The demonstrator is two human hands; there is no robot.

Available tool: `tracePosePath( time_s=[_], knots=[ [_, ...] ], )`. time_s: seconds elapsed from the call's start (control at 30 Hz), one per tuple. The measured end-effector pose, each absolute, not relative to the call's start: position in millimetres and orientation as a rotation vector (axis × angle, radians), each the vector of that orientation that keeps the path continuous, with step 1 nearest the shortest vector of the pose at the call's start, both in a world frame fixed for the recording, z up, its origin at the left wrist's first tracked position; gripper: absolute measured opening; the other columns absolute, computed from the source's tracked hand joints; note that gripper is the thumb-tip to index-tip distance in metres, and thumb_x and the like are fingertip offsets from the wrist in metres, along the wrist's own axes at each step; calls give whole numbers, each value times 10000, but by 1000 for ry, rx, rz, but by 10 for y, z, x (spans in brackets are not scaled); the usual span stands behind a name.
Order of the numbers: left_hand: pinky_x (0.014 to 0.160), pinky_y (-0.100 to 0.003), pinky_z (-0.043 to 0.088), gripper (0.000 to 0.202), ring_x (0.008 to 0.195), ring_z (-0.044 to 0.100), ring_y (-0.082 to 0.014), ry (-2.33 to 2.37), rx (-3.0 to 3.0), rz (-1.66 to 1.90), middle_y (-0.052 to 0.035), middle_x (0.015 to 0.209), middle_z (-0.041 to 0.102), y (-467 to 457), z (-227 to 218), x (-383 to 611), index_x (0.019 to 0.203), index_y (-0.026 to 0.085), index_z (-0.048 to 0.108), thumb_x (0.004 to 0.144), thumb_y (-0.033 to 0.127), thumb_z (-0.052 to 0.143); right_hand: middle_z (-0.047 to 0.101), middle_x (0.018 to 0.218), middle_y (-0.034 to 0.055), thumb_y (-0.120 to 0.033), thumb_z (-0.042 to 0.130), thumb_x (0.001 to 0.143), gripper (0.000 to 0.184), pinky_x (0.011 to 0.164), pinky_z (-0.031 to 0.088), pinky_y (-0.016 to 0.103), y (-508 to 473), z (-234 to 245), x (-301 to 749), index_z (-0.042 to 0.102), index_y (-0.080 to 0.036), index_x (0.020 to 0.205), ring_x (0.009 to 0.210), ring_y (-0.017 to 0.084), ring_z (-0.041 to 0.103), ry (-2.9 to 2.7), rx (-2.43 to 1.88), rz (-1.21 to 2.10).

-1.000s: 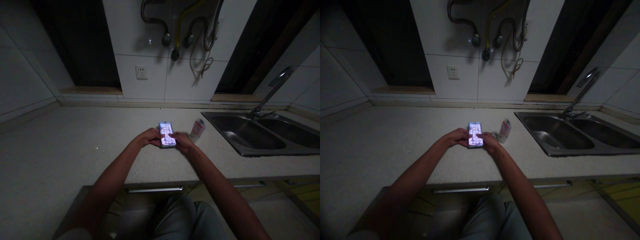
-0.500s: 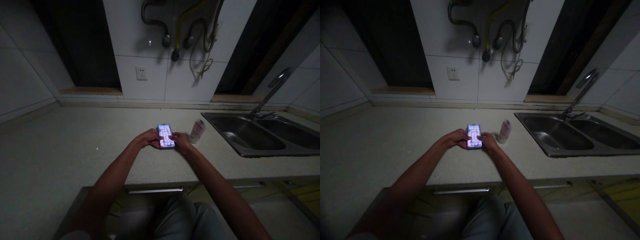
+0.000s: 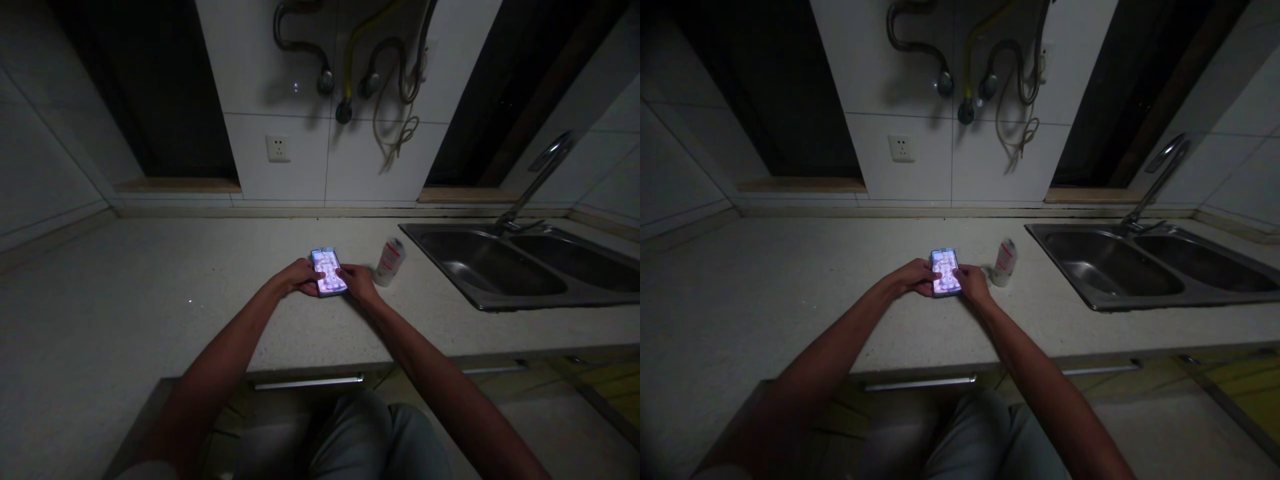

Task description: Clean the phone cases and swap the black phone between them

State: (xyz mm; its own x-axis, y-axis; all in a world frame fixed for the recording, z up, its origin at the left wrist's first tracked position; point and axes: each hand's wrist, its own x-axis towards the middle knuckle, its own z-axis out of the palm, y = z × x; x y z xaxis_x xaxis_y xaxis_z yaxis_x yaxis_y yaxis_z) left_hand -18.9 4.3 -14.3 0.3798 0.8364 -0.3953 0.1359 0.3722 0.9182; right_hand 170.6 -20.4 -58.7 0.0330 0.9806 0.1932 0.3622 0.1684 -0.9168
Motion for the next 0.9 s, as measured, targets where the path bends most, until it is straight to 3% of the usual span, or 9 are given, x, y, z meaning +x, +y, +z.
tracePosePath(
  time_s=[0.27, 0.43, 0.63, 0.9],
  knots=[
    [501, -248, 531, 88, 460, 632, -153, 1252, 1261, 552, -136, 639, 717, 107, -123, -269, 759, 106, 692, 724, 108, 773, 754, 781, 88, -329, 686, 787, 231, 663, 486, 307, -254, -539, 1636, 768, -160, 921, 691, 220, 677, -1444, -1418, 786],
    [498, -242, 522, 121, 480, 634, -160, 1208, 1197, 573, -142, 619, 708, 118, -149, -283, 723, 101, 693, 690, 111, 810, 757, 779, 88, -306, 747, 741, 308, 656, 516, 302, -210, -586, 1641, 743, -148, 1005, 684, 204, 688, -1320, -1440, 834],
    [475, -229, 510, 137, 445, 609, -145, 1184, 1175, 587, -129, 587, 694, 122, -166, -253, 675, 82, 689, 667, 106, 824, 761, 770, 77, -256, 777, 671, 237, 628, 517, 287, -127, -620, 1667, 765, -134, 874, 672, 196, 687, -1214, -1417, 978],
    [493, -241, 533, 84, 435, 600, -136, 1231, 1265, 597, -91, 556, 674, 99, -113, -214, 674, 102, 680, 729, 92, 743, 767, 853, 107, -280, 702, 762, 234, 729, 516, 322, -186, -559, 1620, 763, -145, 944, 773, 223, 696, -1329, -1488, 801]
  ],
)
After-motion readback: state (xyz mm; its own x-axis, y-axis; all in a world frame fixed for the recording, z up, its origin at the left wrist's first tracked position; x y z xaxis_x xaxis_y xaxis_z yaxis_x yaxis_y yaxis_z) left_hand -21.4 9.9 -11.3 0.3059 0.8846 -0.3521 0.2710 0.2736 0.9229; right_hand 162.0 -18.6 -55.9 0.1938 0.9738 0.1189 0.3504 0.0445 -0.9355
